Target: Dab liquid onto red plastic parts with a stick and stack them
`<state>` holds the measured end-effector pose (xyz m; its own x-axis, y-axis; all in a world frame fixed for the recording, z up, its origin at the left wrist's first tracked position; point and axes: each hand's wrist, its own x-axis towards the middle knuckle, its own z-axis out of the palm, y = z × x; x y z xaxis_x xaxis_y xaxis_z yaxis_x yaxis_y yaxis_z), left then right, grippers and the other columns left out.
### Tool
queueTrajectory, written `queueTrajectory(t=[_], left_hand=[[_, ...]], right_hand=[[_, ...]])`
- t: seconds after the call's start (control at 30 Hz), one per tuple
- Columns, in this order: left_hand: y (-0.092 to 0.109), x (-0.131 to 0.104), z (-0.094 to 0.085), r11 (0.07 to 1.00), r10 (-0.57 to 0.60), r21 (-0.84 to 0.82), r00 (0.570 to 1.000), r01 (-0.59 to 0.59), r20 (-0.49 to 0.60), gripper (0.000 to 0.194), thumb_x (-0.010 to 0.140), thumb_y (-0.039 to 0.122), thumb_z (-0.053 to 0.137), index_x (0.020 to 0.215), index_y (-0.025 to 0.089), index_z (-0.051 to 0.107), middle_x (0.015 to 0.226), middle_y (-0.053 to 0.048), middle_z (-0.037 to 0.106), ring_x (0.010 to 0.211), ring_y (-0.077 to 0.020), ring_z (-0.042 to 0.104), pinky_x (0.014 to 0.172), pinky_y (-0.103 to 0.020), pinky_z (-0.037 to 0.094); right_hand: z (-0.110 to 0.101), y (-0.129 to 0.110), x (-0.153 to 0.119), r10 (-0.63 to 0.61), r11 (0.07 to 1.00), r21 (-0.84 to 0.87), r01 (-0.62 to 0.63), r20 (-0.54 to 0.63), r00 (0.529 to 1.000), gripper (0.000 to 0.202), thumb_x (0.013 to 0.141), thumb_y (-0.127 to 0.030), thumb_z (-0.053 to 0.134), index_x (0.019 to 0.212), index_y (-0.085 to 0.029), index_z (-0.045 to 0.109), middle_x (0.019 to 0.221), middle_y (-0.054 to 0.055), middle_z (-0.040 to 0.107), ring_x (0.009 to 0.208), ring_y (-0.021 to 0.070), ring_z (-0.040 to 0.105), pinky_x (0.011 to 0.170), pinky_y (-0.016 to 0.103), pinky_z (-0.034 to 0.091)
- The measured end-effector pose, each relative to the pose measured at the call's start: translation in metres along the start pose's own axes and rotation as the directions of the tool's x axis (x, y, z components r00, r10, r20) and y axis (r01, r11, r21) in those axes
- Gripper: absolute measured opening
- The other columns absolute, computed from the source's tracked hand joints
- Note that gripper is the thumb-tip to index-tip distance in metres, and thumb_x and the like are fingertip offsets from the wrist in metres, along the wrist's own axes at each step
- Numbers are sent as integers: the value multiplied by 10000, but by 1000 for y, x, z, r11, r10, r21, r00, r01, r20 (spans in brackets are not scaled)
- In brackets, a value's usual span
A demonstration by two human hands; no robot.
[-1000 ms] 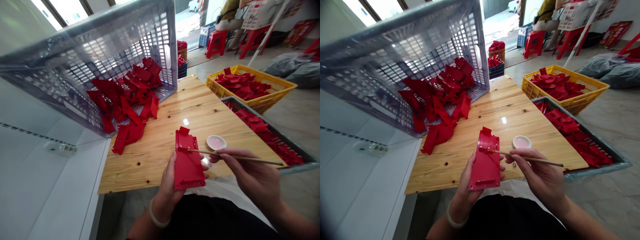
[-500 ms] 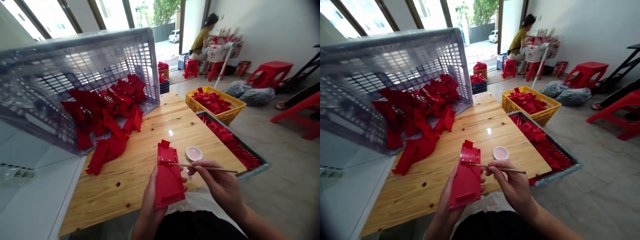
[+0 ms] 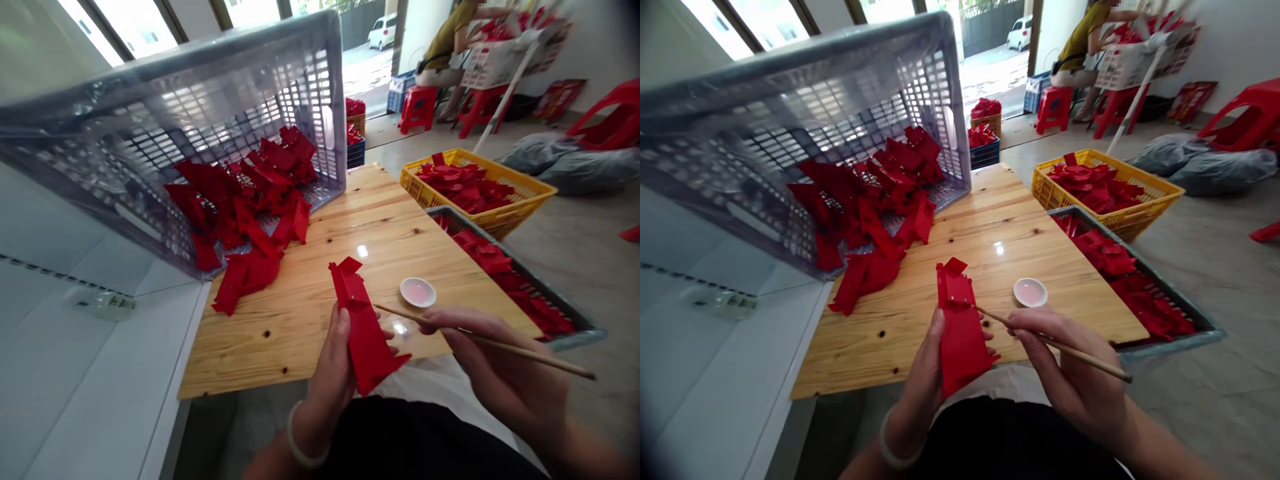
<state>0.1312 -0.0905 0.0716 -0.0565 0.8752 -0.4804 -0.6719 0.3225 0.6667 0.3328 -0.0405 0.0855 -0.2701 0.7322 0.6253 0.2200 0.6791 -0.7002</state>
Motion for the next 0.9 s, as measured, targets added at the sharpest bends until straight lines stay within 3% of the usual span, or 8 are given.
queueTrajectory(t=[0.13,0.23,0.37,0.6,0.73,0.9], left_hand=[[-3,-1,2,999,48,-17,999,-48,0,928,734,785,827,1366,161,559,1189,-212,751,999,-364,774,849,-475,642],[-4,0,1,994,109,9,993,-110,37,784,854,729,760,1349,165,536,1005,-134,766,952,-327,781,845,-465,643],[-3,1,1,990,137,31,989,-139,64,719,930,680,699,1401,178,489,964,-96,768,942,-325,787,847,-484,647],[-2,1,2,987,152,49,986,-155,62,716,931,707,679,1360,157,520,984,-124,784,945,-330,784,867,-486,634],[-4,2,-1,994,97,39,993,-99,63,808,895,763,683,1387,148,505,989,-141,780,947,-331,785,848,-468,635],[-3,1,1,994,96,36,993,-98,63,822,900,733,703,1459,168,492,1082,-147,770,1041,-361,777,895,-497,636]], right_hand=[[7,-6,10,-117,991,-49,121,89,989,364,982,-112,646,1269,-330,694,1061,25,812,937,216,797,884,315,656],[14,-8,18,-179,981,-64,185,97,979,343,978,-90,637,1253,-287,695,1045,43,816,936,211,804,887,292,660],[19,-9,24,-254,963,-67,262,104,962,311,983,-60,621,1234,-228,694,1017,56,814,931,186,804,903,247,649],[17,-10,23,-289,948,-106,302,122,950,258,995,-70,622,1209,-194,696,986,65,810,929,175,800,920,218,633],[12,-7,18,-235,964,-104,245,99,967,291,973,-56,639,1214,-205,705,1030,54,815,973,172,800,989,227,614],[14,-4,21,-181,980,-58,189,119,976,287,981,-72,637,1206,-237,701,1026,43,813,912,158,800,883,204,624]])
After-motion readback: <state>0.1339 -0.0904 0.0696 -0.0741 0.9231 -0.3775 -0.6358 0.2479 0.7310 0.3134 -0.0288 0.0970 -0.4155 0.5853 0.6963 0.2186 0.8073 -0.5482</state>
